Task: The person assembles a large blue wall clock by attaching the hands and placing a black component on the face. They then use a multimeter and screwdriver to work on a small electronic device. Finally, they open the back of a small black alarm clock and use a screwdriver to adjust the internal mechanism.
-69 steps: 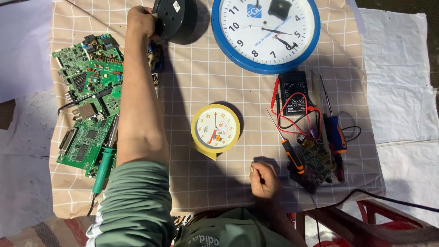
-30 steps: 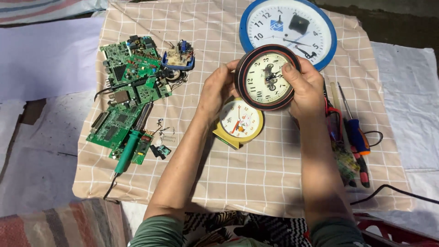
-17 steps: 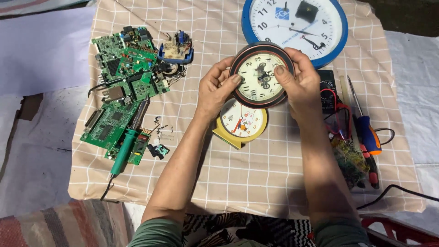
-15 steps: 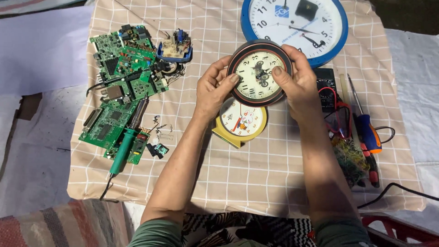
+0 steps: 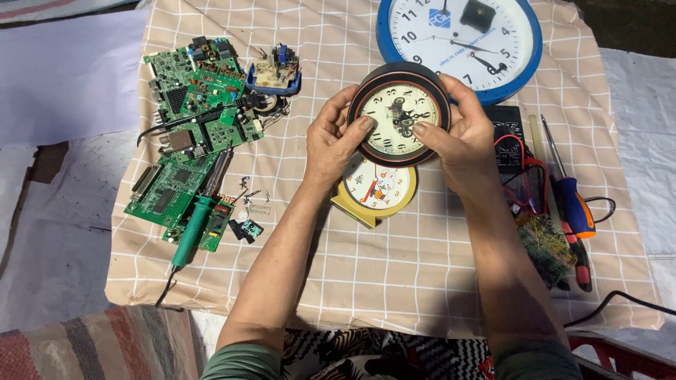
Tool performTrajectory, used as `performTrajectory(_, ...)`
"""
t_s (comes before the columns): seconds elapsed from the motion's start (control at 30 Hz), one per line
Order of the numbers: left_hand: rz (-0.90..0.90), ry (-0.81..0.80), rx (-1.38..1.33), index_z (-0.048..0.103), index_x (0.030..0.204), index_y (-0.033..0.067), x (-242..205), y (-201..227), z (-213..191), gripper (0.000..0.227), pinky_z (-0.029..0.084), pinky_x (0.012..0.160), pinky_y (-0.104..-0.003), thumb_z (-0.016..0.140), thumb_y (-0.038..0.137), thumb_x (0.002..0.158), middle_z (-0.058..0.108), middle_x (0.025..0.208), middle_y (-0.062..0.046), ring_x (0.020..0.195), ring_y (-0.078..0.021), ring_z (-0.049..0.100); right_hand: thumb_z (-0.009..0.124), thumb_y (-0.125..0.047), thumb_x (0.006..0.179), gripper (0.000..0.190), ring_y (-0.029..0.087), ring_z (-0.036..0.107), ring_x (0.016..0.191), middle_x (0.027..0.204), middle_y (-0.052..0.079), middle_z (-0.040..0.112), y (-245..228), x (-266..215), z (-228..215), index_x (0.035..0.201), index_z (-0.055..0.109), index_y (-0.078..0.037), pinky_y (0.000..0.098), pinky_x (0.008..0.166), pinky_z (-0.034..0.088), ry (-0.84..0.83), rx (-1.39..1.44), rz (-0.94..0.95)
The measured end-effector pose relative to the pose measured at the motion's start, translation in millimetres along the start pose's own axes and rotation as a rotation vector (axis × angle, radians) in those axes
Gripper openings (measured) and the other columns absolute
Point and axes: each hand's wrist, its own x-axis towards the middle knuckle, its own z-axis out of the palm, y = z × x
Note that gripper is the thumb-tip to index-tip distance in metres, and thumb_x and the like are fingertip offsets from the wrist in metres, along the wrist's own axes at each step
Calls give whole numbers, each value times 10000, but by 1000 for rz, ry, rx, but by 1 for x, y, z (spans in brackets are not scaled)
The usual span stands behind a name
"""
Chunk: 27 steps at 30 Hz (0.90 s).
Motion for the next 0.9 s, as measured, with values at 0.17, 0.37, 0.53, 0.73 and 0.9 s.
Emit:
performTrajectory(0.17,-5,-9,34,554,1422,23,-4,18,14,587,650,849,-265,832,119,913,757,1073,-73,939,-87,728,834,-59,820,796,299,716,1045,1191,220,640,3,-3,-9,1511,440,-20,455,878,673,38,15,21)
performTrajectory(0.37,-102,-87,86,597,1360,2,-5,4,7,616,673,748,-268,901,157,846,771,952,-114,823,-118,756,809,-48,834,759,283,715,1038,1209,210,644,20,-11,-20,1499,446,-10,427,881,672,129,38,15)
performTrajectory(0.53,-91,-89,59,595,1359,-1,-8,6,11,576,665,782,-299,872,127,871,757,990,-122,875,-135,748,841,-52,773,858,306,715,1064,1230,220,643,13,-21,5,1516,414,-26,447,903,672,163,135,25)
performTrajectory(0.73,-142,-177,201,526,1448,38,-8,17,1,721,613,938,-344,900,260,872,691,1146,-112,1009,-140,643,851,-11,728,790,290,740,1022,1199,180,684,19,-27,-15,1438,508,-60,432,873,679,201,121,120)
performTrajectory(0.9,-304,-279,535,611,1354,32,-9,46,0,762,582,947,-401,924,450,799,668,1115,-128,1027,-193,632,803,-126,797,570,302,769,991,1171,176,728,11,-20,-39,1332,613,-79,458,830,685,267,309,233)
